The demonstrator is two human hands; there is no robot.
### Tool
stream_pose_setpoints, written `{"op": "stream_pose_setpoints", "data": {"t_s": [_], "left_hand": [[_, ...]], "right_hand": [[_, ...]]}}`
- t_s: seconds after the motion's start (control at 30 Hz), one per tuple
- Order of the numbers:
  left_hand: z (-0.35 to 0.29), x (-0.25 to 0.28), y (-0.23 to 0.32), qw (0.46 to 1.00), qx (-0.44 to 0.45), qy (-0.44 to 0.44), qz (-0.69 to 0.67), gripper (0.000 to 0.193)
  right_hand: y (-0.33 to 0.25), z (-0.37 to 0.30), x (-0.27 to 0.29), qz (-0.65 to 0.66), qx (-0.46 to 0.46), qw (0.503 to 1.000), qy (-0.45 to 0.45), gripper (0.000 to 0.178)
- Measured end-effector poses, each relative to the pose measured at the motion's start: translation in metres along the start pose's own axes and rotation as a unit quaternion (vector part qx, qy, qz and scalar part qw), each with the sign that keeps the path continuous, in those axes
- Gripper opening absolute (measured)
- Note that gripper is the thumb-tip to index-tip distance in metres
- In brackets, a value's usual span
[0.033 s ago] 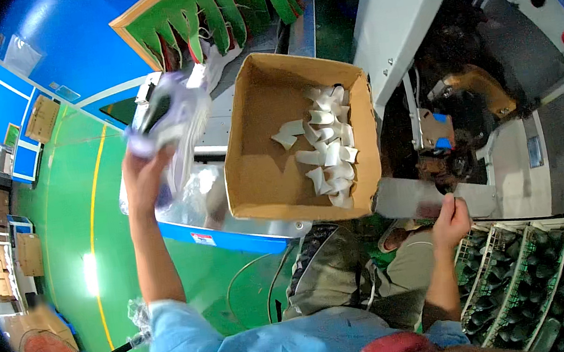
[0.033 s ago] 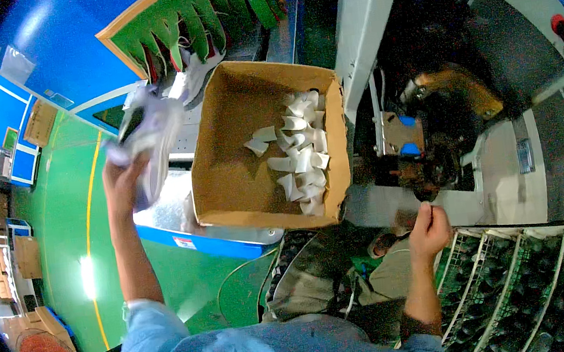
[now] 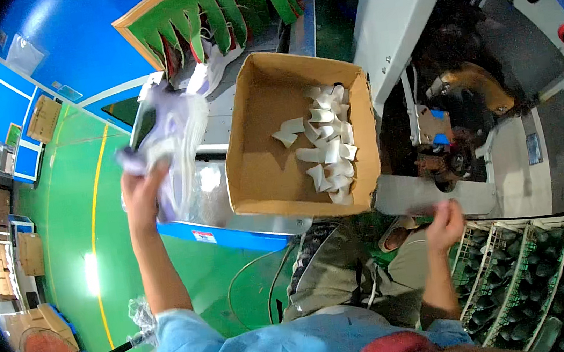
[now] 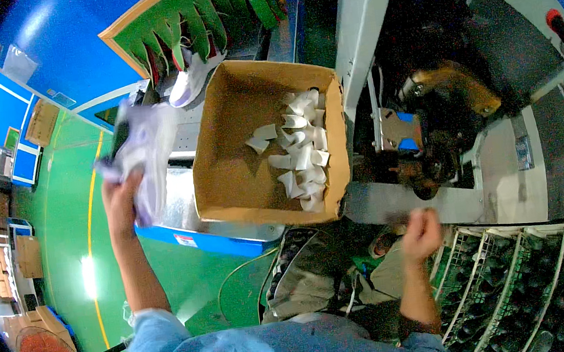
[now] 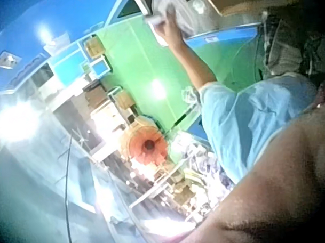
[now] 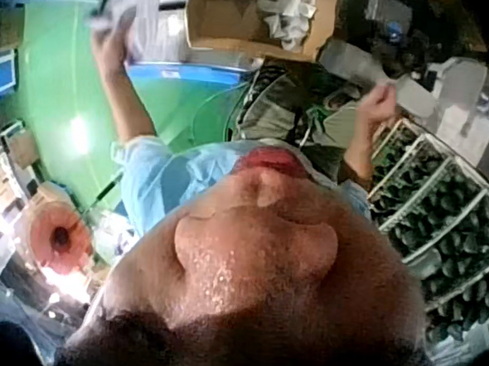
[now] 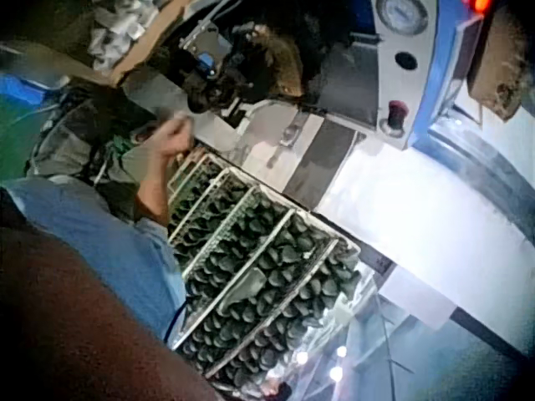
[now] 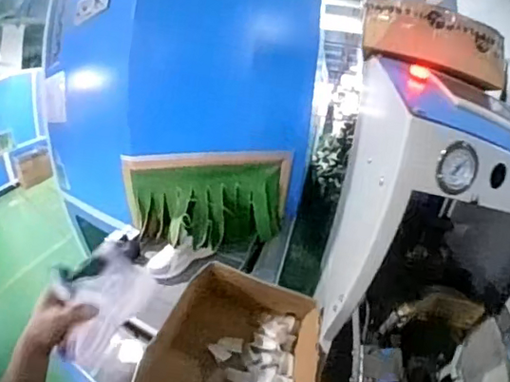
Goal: The person takes shoes from a box, inserts green shoe lasts into them, and places the shoes onto a moving conveyor track.
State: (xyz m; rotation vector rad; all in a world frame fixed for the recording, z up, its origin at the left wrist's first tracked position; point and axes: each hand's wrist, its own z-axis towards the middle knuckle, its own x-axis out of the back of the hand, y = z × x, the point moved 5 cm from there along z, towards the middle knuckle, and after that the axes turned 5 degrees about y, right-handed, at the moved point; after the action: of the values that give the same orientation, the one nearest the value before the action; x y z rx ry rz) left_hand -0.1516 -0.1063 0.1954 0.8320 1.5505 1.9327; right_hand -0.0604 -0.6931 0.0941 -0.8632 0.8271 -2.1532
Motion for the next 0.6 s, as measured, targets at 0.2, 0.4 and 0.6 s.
{"op": "stream_pose_setpoints", "data": {"t_s": [0.2, 0.4, 0.6], "left_hand": [[-0.167, -0.058, -0.014, 0.913, 0.226, 0.004, -0.339, 0.082], [-0.273, -0.217, 0.016, 0.835, 0.29, -0.291, -0.366, 0.098], [-0.305, -0.282, 0.016, 0.972, 0.063, -0.207, -0.094, 0.039]], "right_hand": [[-0.2, -0.079, -0.055, 0.464, 0.032, 0.708, -0.532, 0.135], [-0.177, -0.05, -0.007, 0.385, -0.049, 0.836, -0.388, 0.127], [-0.133, -0.054, 0.074, 0.194, 0.023, 0.959, -0.203, 0.122]]}}
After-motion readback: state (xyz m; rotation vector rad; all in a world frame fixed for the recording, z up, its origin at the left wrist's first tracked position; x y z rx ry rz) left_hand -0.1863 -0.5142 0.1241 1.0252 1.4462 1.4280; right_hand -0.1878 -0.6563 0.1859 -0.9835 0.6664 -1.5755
